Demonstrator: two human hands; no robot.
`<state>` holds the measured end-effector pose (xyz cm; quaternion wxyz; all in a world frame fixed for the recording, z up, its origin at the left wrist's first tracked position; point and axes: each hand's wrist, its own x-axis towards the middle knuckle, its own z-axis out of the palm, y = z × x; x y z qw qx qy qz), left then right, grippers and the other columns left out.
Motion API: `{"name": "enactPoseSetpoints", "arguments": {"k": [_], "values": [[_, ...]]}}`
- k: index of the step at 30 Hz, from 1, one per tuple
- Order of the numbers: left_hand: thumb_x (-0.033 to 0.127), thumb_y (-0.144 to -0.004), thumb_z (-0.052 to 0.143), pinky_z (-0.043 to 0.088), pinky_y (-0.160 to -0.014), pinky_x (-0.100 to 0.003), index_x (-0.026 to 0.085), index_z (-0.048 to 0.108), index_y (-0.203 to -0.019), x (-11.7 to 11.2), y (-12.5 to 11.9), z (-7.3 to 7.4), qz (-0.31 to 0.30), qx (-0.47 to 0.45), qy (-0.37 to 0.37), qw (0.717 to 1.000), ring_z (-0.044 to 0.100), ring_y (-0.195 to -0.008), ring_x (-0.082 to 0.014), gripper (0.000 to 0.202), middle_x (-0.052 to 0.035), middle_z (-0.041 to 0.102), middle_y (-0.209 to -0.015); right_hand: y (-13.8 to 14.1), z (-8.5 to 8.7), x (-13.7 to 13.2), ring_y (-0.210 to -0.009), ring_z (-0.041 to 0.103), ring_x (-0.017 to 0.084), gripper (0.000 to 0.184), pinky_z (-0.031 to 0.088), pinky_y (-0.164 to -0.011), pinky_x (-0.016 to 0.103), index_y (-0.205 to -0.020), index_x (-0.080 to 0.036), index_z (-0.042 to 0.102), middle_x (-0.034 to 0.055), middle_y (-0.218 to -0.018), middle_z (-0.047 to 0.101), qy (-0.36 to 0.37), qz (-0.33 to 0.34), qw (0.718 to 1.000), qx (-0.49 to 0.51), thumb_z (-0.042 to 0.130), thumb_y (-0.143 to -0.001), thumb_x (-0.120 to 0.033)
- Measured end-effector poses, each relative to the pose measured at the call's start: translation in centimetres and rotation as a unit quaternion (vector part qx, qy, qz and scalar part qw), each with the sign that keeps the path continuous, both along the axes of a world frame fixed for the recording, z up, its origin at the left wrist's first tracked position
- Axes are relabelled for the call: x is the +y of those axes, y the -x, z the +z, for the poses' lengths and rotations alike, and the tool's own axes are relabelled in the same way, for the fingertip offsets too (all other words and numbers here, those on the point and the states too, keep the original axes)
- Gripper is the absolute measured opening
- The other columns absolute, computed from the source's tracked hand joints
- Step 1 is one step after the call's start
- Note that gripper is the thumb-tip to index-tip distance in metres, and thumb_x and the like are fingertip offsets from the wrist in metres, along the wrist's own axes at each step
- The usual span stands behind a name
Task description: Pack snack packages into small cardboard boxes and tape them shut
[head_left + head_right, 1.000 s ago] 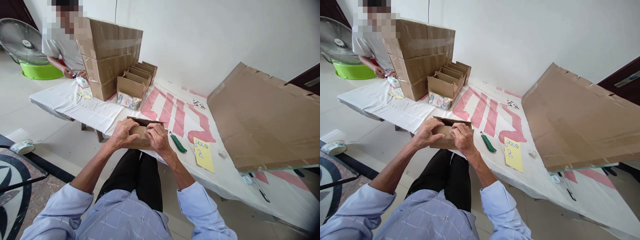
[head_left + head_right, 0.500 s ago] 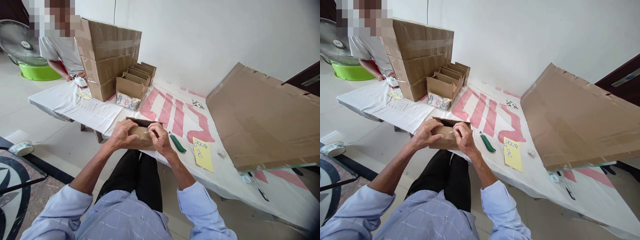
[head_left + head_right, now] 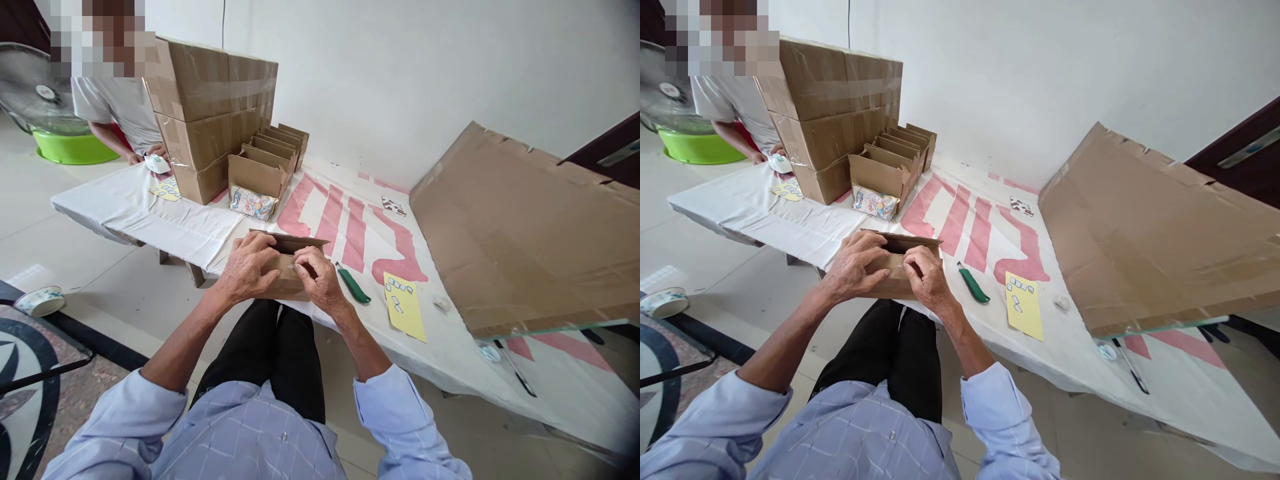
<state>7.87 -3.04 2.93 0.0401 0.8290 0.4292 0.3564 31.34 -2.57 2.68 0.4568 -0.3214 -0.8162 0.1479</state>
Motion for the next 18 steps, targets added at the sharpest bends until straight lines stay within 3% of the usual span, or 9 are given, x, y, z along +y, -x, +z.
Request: {"name": "enactPoseSetpoints", "arguments": {"k": [3,11,18], "values": [[0.026,-0.091,0.076,0.048,-0.113,-0.057,0.021,0.082,-0.096,-0.1,-0.9,0.5,-0.014,0.006,0.001,1.000,0.061,-0.137,-0.0382,0.009,-0.0127,0.073,-0.136,-0.1,0.0,-0.1,-0.104,0.069,0.025,0.017,0.057,-0.096,0.043,-0.094,-0.026,0.061,0.0079,-0.106,0.072,-0.022,0.000,1.000,-0.010,0.058,-0.108,-0.017],[0.024,-0.093,0.074,0.045,-0.114,-0.056,0.022,0.082,-0.087,0.1,-1.4,0.0,-0.025,-0.007,0.012,1.000,0.064,-0.133,-0.0353,0.010,-0.0099,0.076,-0.130,0.0,-0.1,-1.0,-0.106,0.070,0.025,0.017,0.055,-0.110,0.050,-0.098,-0.026,0.063,0.0081,-0.109,0.072,-0.093,-0.012,0.994,-0.050,0.059,-0.107,-0.012],[0.021,-0.094,0.071,0.043,-0.114,-0.058,0.023,0.082,-0.085,0.4,-1.4,-0.6,-0.028,-0.020,0.029,0.999,0.063,-0.134,-0.0352,0.013,-0.0088,0.077,-0.129,-0.4,-0.4,-2.1,-0.110,0.071,0.028,0.006,0.060,-0.101,0.048,-0.102,-0.026,0.070,0.0092,-0.113,0.074,-0.089,-0.011,0.992,-0.088,0.071,-0.103,-0.020]]}}
